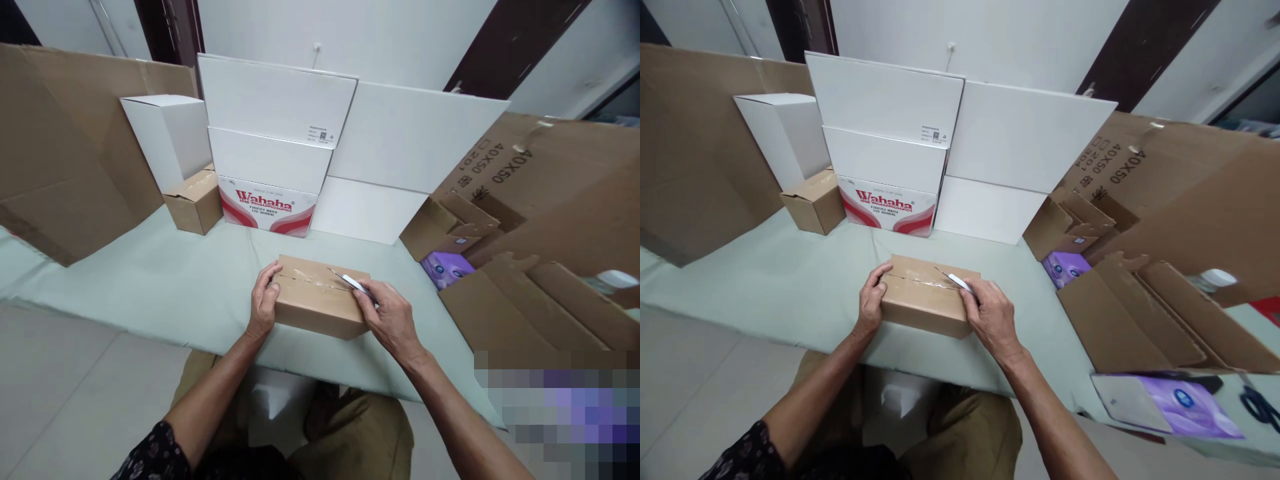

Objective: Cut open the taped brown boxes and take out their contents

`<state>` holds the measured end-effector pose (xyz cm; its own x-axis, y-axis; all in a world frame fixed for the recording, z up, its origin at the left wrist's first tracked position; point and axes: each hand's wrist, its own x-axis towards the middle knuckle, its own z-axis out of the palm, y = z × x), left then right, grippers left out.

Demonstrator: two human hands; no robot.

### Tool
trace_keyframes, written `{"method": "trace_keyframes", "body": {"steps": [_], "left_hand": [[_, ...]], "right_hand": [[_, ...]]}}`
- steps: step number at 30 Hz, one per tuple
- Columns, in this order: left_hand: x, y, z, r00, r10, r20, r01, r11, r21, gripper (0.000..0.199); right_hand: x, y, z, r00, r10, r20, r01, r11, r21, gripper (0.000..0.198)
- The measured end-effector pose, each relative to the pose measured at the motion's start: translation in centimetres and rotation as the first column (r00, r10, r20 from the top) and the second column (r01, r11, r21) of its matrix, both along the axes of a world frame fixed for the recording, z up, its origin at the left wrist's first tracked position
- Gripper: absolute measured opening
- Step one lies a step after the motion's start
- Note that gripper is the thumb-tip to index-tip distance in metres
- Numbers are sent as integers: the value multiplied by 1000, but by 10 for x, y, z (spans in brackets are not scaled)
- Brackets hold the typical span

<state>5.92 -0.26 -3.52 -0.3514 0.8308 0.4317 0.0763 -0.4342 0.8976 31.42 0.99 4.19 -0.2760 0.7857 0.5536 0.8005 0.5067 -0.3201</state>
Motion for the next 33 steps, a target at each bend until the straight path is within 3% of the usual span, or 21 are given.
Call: {"method": "trace_keyframes", "body": {"steps": [6, 13, 17, 33], "left_hand": [[0, -1, 0, 1000, -1, 3, 1, 1000, 2, 43], [0, 0, -1, 1000, -12, 7, 12, 1000, 16, 42], [0, 0, -3, 1000, -21, 4, 21, 1000, 21, 41], [1, 0, -3, 1000, -19, 10, 19, 999, 35, 42]], "right_hand": [[1, 0, 16, 986, 98, 137, -91, 994, -57, 26], [-12, 0, 28, 940, 82, 330, -103, 993, 48, 27], [-20, 2, 33, 925, 117, 362, -137, 990, 28, 24], [-41, -1, 59, 813, 107, 572, -22, 988, -154, 23]]}}
